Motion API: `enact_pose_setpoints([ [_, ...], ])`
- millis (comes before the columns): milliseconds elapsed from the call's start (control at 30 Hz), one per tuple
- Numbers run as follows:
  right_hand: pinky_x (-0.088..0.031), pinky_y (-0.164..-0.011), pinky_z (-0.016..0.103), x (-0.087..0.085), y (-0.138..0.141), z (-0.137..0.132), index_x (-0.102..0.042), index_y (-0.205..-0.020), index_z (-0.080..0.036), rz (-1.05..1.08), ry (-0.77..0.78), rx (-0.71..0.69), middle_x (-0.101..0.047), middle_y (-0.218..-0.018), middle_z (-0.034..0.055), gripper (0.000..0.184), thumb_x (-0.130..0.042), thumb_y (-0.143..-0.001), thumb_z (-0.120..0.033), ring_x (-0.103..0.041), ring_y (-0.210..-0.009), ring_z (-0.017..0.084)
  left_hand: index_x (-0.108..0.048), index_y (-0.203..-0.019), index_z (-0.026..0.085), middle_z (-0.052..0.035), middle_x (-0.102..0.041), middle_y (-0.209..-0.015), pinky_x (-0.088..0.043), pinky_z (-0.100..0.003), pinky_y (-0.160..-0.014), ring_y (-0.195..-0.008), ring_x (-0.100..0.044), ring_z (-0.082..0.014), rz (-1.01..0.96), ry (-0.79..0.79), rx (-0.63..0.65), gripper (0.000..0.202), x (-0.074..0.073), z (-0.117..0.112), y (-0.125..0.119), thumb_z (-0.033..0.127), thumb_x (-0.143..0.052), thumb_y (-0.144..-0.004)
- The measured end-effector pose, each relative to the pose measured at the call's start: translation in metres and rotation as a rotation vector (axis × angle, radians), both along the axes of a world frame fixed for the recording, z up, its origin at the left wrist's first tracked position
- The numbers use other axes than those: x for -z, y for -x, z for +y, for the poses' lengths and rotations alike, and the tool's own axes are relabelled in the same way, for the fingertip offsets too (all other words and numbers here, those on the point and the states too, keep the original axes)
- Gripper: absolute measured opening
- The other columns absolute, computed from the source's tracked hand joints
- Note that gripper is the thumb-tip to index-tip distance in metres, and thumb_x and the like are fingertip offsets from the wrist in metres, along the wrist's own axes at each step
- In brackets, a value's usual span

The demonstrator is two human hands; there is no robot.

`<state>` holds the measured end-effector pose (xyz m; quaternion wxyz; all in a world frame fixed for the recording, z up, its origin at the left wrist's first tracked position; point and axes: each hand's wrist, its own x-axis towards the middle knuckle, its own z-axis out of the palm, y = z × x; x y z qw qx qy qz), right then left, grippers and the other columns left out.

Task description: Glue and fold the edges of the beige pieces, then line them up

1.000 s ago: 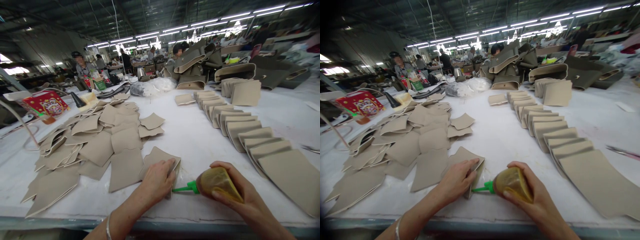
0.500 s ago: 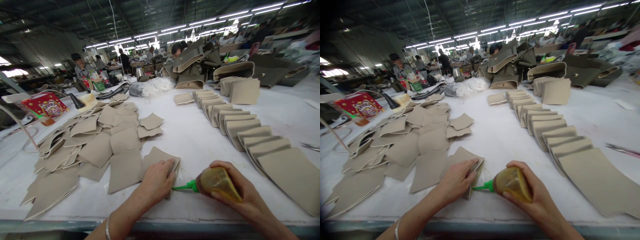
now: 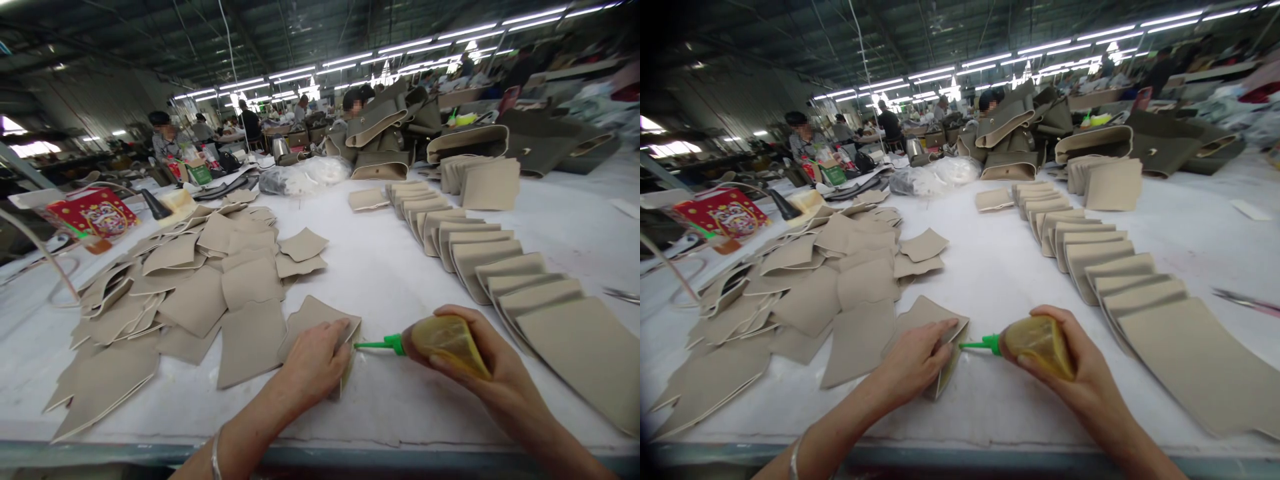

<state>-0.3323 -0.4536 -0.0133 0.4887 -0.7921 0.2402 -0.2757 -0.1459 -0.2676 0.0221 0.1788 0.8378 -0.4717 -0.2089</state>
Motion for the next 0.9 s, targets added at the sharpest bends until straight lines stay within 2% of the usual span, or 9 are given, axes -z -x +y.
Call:
enact_pose_setpoints([
  [167, -0.050, -0.073, 0.032, 0.003, -0.005, -0.003, -0.052, -0.117, -0.026, -0.024, 0.023, 0.064, -0.060, -0.100, 0.0024, 0.052, -0.074, -0.077, -0.050, -0.061, -0.083, 0.025, -0.053, -0.135, 0.019, -0.0078, -0.064, -0.123, -0.044, -0.038, -0.101, -0.111, -0.060, -0.0250, 0.001, 0.012, -0.002, 0.049, 0.001, 0.000, 0.001, 0.022, -0.038, -0.088],
  [300, -0.050, -0.074, 0.032, 0.003, -0.002, 0.017, -0.051, -0.116, -0.026, 0.018, -0.092, 0.043, -0.062, -0.098, 0.0028, 0.051, -0.073, -0.077, -0.051, -0.062, -0.083, 0.025, -0.052, -0.135, 0.017, -0.0078, -0.063, -0.127, -0.041, -0.036, -0.105, -0.116, -0.058, -0.0238, 0.013, 0.012, -0.015, 0.049, 0.001, -0.001, 0.002, 0.022, -0.038, -0.088],
  [433, -0.049, -0.073, 0.030, -0.002, 0.003, 0.038, -0.054, -0.112, -0.028, 0.012, -0.209, 0.089, -0.063, -0.093, -0.0001, 0.047, -0.071, -0.075, -0.052, -0.062, -0.080, 0.025, -0.052, -0.136, 0.015, -0.0095, -0.062, -0.128, -0.041, -0.038, -0.106, -0.117, -0.058, -0.0248, 0.021, 0.012, -0.024, 0.050, 0.002, -0.001, 0.002, 0.023, -0.037, -0.089],
  [533, -0.048, -0.072, 0.030, -0.001, 0.003, 0.033, -0.053, -0.115, -0.028, 0.015, -0.231, 0.086, -0.064, -0.092, -0.0003, 0.049, -0.071, -0.077, -0.053, -0.063, -0.080, 0.024, -0.053, -0.135, 0.016, -0.0089, -0.062, -0.128, -0.042, -0.037, -0.105, -0.116, -0.058, -0.0245, 0.024, 0.021, -0.017, 0.049, 0.002, 0.000, 0.001, 0.023, -0.037, -0.089],
  [633, -0.048, -0.075, 0.031, 0.004, 0.003, 0.022, -0.052, -0.117, -0.026, 0.007, -0.167, 0.100, -0.064, -0.098, 0.0016, 0.055, -0.075, -0.074, -0.052, -0.063, -0.085, 0.026, -0.053, -0.135, 0.018, -0.0075, -0.062, -0.129, -0.042, -0.037, -0.104, -0.118, -0.058, -0.0244, 0.029, 0.015, -0.013, 0.049, 0.001, 0.000, 0.001, 0.021, -0.038, -0.088],
  [700, -0.048, -0.076, 0.032, 0.005, 0.004, 0.024, -0.052, -0.117, -0.026, 0.012, -0.167, 0.115, -0.063, -0.099, 0.0016, 0.055, -0.074, -0.074, -0.053, -0.062, -0.086, 0.026, -0.053, -0.135, 0.017, -0.0072, -0.061, -0.130, -0.041, -0.037, -0.105, -0.118, -0.057, -0.0243, 0.036, 0.013, -0.016, 0.050, 0.001, 0.000, 0.000, 0.021, -0.038, -0.088],
  [900, -0.045, -0.076, 0.028, -0.005, 0.010, 0.055, -0.050, -0.117, -0.029, 0.062, -0.360, 0.085, -0.064, -0.091, -0.0016, 0.052, -0.069, -0.077, -0.056, -0.061, -0.083, 0.023, -0.051, -0.137, 0.014, -0.0086, -0.060, -0.132, -0.038, -0.037, -0.109, -0.120, -0.056, -0.0241, 0.042, 0.042, -0.031, 0.052, 0.002, 0.000, 0.001, 0.020, -0.036, -0.088],
])
